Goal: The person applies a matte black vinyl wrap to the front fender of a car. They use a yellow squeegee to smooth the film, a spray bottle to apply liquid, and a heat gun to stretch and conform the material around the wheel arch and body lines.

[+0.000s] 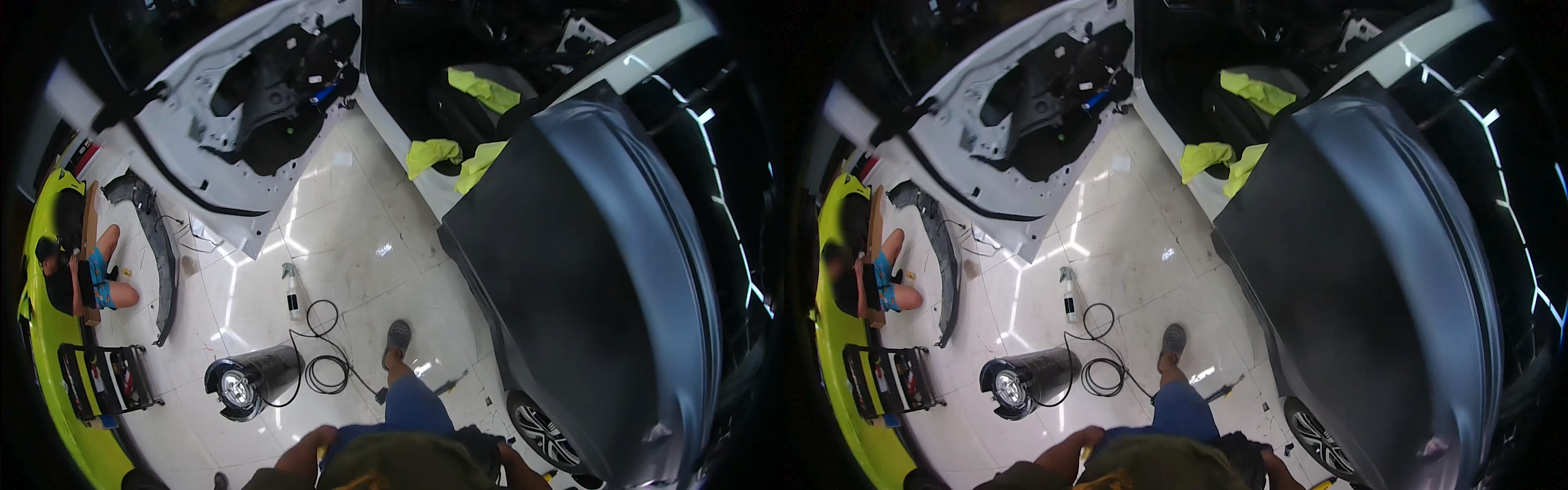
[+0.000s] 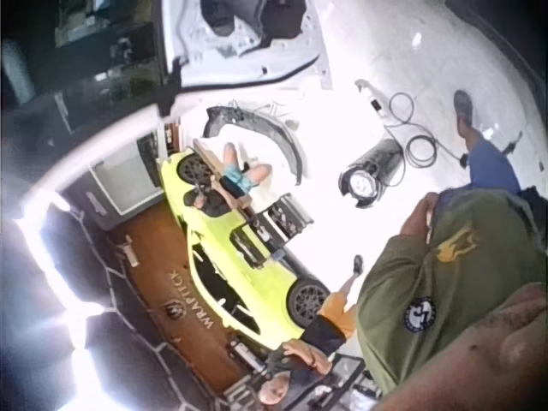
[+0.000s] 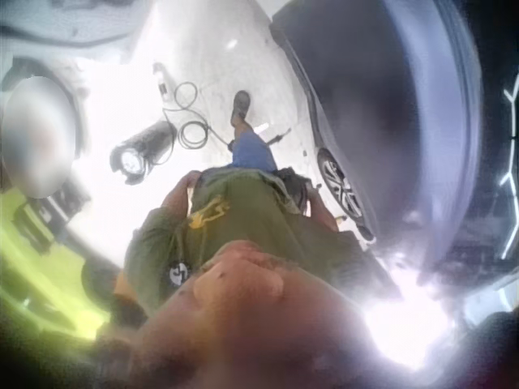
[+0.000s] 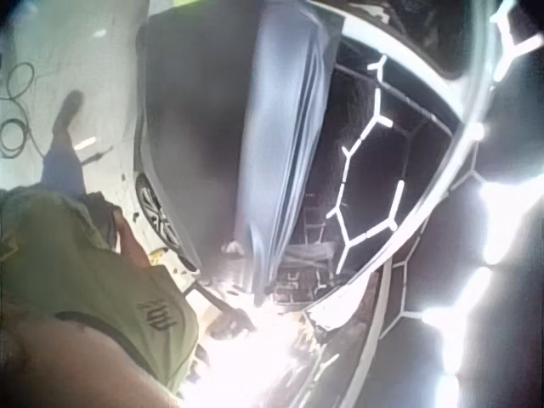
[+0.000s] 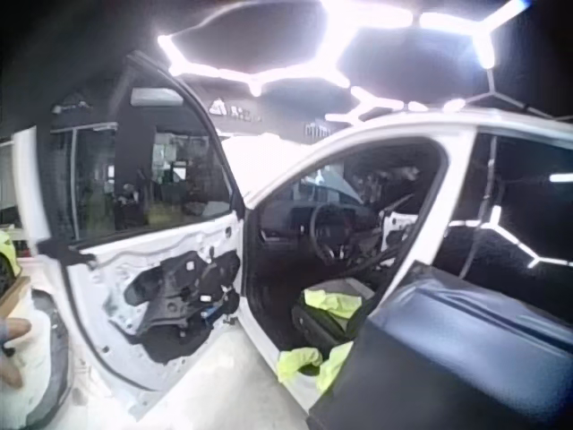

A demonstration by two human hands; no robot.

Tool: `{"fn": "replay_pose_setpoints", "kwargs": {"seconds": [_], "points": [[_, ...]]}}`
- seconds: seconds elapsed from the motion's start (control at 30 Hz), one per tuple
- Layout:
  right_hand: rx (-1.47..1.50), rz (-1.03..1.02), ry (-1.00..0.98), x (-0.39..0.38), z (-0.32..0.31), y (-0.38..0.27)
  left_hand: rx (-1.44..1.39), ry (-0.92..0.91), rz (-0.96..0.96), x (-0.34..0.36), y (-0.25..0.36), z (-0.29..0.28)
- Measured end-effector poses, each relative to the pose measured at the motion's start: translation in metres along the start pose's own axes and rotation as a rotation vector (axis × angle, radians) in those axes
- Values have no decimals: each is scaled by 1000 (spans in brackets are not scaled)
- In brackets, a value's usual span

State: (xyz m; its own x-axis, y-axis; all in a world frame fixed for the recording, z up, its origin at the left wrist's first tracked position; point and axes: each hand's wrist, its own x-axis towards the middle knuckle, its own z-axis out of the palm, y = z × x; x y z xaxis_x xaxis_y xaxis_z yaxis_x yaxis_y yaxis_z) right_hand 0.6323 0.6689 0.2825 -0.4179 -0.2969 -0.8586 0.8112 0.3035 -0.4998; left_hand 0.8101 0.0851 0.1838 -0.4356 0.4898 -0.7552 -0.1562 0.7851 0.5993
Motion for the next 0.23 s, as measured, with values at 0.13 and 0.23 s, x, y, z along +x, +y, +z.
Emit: {"fn": "replay_pose_setpoints", "kwargs": {"seconds": [0.13,0.23], "points": [[-167,76,33,50,50,-138,146,219,-104,-30,-40,-160],[-144,-182,-21,42,28,-165,-367,449,-239,-12,-41,-289]]}}
